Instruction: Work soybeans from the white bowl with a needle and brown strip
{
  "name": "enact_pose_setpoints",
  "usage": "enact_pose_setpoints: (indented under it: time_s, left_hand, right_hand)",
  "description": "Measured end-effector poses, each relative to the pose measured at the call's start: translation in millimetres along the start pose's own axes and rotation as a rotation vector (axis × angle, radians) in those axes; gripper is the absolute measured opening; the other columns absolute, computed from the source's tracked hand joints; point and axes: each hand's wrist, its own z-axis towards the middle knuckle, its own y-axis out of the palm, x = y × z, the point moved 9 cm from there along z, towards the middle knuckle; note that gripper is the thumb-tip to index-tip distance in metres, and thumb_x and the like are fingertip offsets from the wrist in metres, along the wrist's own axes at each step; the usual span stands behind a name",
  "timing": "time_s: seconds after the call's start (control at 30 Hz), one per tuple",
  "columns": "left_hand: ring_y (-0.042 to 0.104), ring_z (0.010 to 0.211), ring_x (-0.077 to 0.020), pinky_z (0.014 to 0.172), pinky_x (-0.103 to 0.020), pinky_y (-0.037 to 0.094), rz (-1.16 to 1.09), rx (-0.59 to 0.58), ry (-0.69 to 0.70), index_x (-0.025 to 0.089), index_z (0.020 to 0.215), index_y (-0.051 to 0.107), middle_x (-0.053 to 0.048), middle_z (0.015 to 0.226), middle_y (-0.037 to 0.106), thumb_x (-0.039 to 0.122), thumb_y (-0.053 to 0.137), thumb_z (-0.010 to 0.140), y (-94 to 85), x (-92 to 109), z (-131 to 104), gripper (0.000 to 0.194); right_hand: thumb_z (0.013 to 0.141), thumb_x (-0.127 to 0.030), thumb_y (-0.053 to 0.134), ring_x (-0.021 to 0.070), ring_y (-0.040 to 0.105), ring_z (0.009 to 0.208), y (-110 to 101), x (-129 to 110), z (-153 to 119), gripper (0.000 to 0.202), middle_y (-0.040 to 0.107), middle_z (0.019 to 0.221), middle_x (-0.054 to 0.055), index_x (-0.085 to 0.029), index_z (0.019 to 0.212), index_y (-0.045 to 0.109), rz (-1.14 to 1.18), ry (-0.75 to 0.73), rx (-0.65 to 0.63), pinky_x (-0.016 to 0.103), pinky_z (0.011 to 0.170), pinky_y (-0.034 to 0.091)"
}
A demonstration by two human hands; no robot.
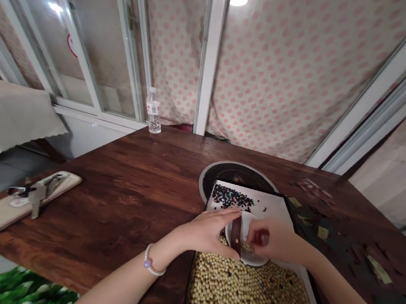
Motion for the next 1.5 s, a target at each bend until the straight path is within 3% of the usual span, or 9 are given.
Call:
enact_pose_setpoints:
  time_s: [0.37, 0.47, 0.6, 0.77, 0.87, 0.97, 1.23, 1.3, 1.5]
  left_hand:
    - [0.028, 0.138, -0.0296, 0.114, -0.041, 0.024, -0.018, 0.001, 0.024, 0.016, 0.143, 0.032, -0.013, 0.15, 0.026, 0.057, 0.073, 0.061, 1.0, -3, 1, 0.1]
    - [0.029, 0.137, -0.0303, 0.113, -0.041, 0.025, -0.024, 0.008, 0.02, 0.017, 0.142, 0.032, -0.012, 0.151, 0.026, 0.055, 0.074, 0.061, 0.0, -3, 0, 0.099]
    - [0.029, 0.137, -0.03, 0.113, -0.041, 0.025, -0.027, 0.01, 0.025, 0.02, 0.143, 0.032, -0.011, 0.151, 0.026, 0.055, 0.074, 0.061, 0.2, -3, -1, 0.099]
    - [0.028, 0.138, -0.0301, 0.113, -0.042, 0.024, -0.036, 0.01, 0.029, 0.018, 0.143, 0.031, -0.012, 0.151, 0.026, 0.057, 0.074, 0.061, 1.1, -4, -1, 0.1]
    - [0.028, 0.137, -0.0299, 0.113, -0.041, 0.025, -0.028, 0.006, 0.035, 0.017, 0.143, 0.031, -0.012, 0.151, 0.025, 0.058, 0.073, 0.061, 1.3, -3, -1, 0.101]
    - [0.028, 0.138, -0.0291, 0.113, -0.04, 0.024, -0.009, -0.003, 0.032, 0.017, 0.143, 0.031, -0.012, 0.151, 0.025, 0.058, 0.073, 0.061, 1.6, -3, 0, 0.1]
    - [0.03, 0.137, -0.0283, 0.113, -0.04, 0.025, 0.006, -0.013, 0.005, 0.015, 0.143, 0.031, -0.013, 0.15, 0.026, 0.055, 0.073, 0.063, -0.3, -1, -2, 0.099]
    - [0.03, 0.137, -0.0284, 0.112, -0.04, 0.025, 0.013, -0.016, -0.003, 0.016, 0.143, 0.032, -0.013, 0.15, 0.028, 0.054, 0.073, 0.063, -0.5, -1, -2, 0.097]
    - [0.03, 0.137, -0.0299, 0.112, -0.041, 0.025, 0.01, -0.017, 0.004, 0.015, 0.142, 0.032, -0.014, 0.15, 0.026, 0.058, 0.07, 0.064, -0.6, 0, -2, 0.097]
  right_hand:
    - [0.062, -0.005, 0.053, 0.0117, 0.049, 0.056, -20, 4, -1, 0.012, 0.056, 0.058, -0.002, -0.016, 0.063, 0.059, -0.097, 0.009, 0.197, 0.022, 0.054, 0.039]
    - [0.065, -0.008, 0.055, 0.0118, 0.051, 0.057, -2, 0, 0, 0.01, 0.059, 0.061, -0.002, -0.017, 0.066, 0.061, -0.023, -0.02, -0.012, 0.021, 0.053, 0.039]
    - [0.062, -0.005, 0.054, 0.0123, 0.051, 0.056, -20, 3, 0, 0.013, 0.058, 0.058, -0.001, -0.016, 0.063, 0.06, -0.097, -0.007, 0.201, 0.022, 0.054, 0.04]
    - [0.062, -0.006, 0.053, 0.0131, 0.053, 0.059, -20, 7, 1, 0.013, 0.061, 0.061, 0.0, -0.016, 0.064, 0.062, -0.04, 0.0, 0.198, 0.022, 0.056, 0.042]
    - [0.063, -0.009, 0.056, 0.012, 0.052, 0.054, -3, 7, 1, 0.01, 0.06, 0.058, -0.001, -0.016, 0.064, 0.063, 0.006, -0.007, -0.009, 0.021, 0.052, 0.04]
    - [0.062, -0.006, 0.053, 0.0125, 0.053, 0.057, -23, 9, 0, 0.014, 0.06, 0.059, 0.0, -0.016, 0.063, 0.062, -0.071, 0.023, 0.223, 0.022, 0.055, 0.041]
    - [0.061, -0.009, 0.056, 0.012, 0.052, 0.053, -6, 10, 4, 0.011, 0.06, 0.055, -0.001, -0.016, 0.062, 0.064, -0.009, 0.023, 0.062, 0.021, 0.05, 0.039]
    - [0.062, -0.008, 0.054, 0.0118, 0.052, 0.054, -19, 10, 3, 0.012, 0.06, 0.056, 0.0, -0.016, 0.062, 0.064, -0.041, 0.034, 0.211, 0.022, 0.051, 0.039]
    - [0.06, -0.006, 0.054, 0.0109, 0.051, 0.053, -23, 7, 5, 0.013, 0.06, 0.055, -0.001, -0.014, 0.061, 0.064, -0.101, 0.035, 0.251, 0.02, 0.051, 0.038]
